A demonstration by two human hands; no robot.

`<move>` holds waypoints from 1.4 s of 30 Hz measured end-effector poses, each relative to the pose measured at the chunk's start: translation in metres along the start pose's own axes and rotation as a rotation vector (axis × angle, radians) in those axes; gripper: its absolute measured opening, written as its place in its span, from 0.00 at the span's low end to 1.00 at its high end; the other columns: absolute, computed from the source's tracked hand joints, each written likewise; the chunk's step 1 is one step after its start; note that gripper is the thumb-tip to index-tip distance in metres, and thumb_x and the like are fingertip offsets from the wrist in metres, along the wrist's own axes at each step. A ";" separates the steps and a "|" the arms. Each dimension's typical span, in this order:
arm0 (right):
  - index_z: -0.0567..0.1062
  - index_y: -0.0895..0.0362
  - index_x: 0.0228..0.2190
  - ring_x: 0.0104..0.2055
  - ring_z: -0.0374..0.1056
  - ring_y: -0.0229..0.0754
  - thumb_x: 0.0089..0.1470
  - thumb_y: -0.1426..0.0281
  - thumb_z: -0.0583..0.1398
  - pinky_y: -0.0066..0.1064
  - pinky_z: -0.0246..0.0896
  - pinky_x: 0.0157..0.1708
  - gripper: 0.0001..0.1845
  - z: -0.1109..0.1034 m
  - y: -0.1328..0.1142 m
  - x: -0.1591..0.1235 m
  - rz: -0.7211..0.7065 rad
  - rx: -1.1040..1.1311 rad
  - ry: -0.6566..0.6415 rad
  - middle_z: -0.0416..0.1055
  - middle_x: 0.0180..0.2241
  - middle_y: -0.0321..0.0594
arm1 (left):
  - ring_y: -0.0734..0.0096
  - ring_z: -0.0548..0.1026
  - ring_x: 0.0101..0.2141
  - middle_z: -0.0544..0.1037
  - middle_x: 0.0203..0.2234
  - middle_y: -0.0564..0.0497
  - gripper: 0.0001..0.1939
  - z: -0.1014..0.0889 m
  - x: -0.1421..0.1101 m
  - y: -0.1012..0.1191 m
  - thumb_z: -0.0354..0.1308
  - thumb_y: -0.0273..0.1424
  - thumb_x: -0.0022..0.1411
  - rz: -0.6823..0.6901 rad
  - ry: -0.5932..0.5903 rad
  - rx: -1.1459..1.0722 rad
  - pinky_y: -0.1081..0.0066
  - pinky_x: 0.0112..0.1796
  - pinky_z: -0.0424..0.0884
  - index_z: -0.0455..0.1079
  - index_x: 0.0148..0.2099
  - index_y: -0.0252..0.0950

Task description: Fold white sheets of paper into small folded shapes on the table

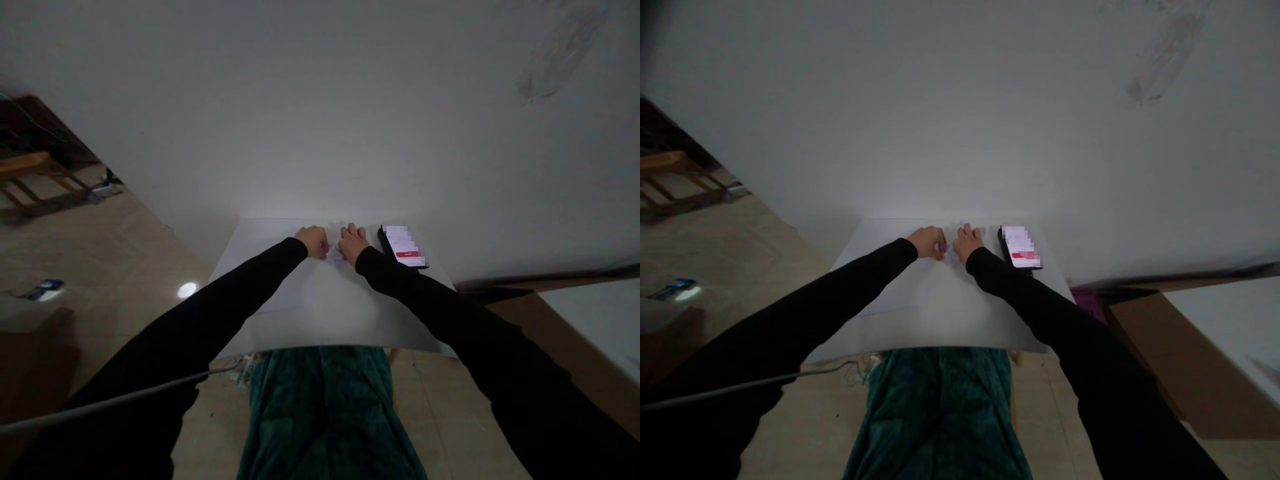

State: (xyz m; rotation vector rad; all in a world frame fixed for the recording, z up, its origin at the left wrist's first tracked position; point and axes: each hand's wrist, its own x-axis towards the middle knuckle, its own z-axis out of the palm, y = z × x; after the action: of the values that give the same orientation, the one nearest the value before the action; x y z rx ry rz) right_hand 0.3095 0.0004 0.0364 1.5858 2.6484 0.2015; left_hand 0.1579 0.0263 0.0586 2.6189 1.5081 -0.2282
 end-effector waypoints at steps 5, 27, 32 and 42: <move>0.78 0.62 0.42 0.58 0.51 0.59 0.58 0.79 0.48 0.46 0.50 0.49 0.20 -0.001 -0.004 0.001 0.005 -0.026 -0.002 0.66 0.49 0.57 | 0.56 0.71 0.47 0.76 0.44 0.41 0.08 0.004 -0.001 0.015 0.57 0.27 0.55 0.099 0.122 0.200 0.62 0.45 0.66 0.75 0.37 0.31; 0.80 0.52 0.35 0.51 0.59 0.53 0.55 0.61 0.61 0.40 0.55 0.43 0.11 0.005 0.023 -0.005 0.098 0.381 -0.045 0.70 0.43 0.46 | 0.59 0.76 0.37 0.79 0.36 0.43 0.27 0.005 0.006 0.002 0.61 0.53 0.45 -0.053 -0.065 -0.075 0.69 0.34 0.67 0.76 0.38 0.36; 0.78 0.52 0.38 0.51 0.58 0.51 0.48 0.59 0.66 0.40 0.53 0.47 0.15 0.010 0.037 -0.019 -0.048 0.569 0.130 0.69 0.46 0.44 | 0.67 0.76 0.34 0.79 0.33 0.45 0.19 -0.003 0.001 0.000 0.56 0.45 0.56 0.082 -0.103 -0.212 0.72 0.35 0.66 0.74 0.37 0.33; 0.74 0.53 0.46 0.50 0.61 0.45 0.55 0.72 0.60 0.40 0.55 0.49 0.15 0.025 0.073 -0.036 -0.258 0.586 0.228 0.66 0.47 0.45 | 0.66 0.73 0.45 0.74 0.47 0.45 0.21 -0.013 -0.042 -0.056 0.56 0.43 0.57 0.040 0.128 -0.342 0.70 0.46 0.66 0.67 0.48 0.36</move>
State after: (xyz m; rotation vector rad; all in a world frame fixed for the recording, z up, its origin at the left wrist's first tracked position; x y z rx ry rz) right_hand 0.3931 0.0048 0.0202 1.3676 3.2623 -0.4757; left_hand 0.0893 0.0205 0.0782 2.4238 1.3853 0.1888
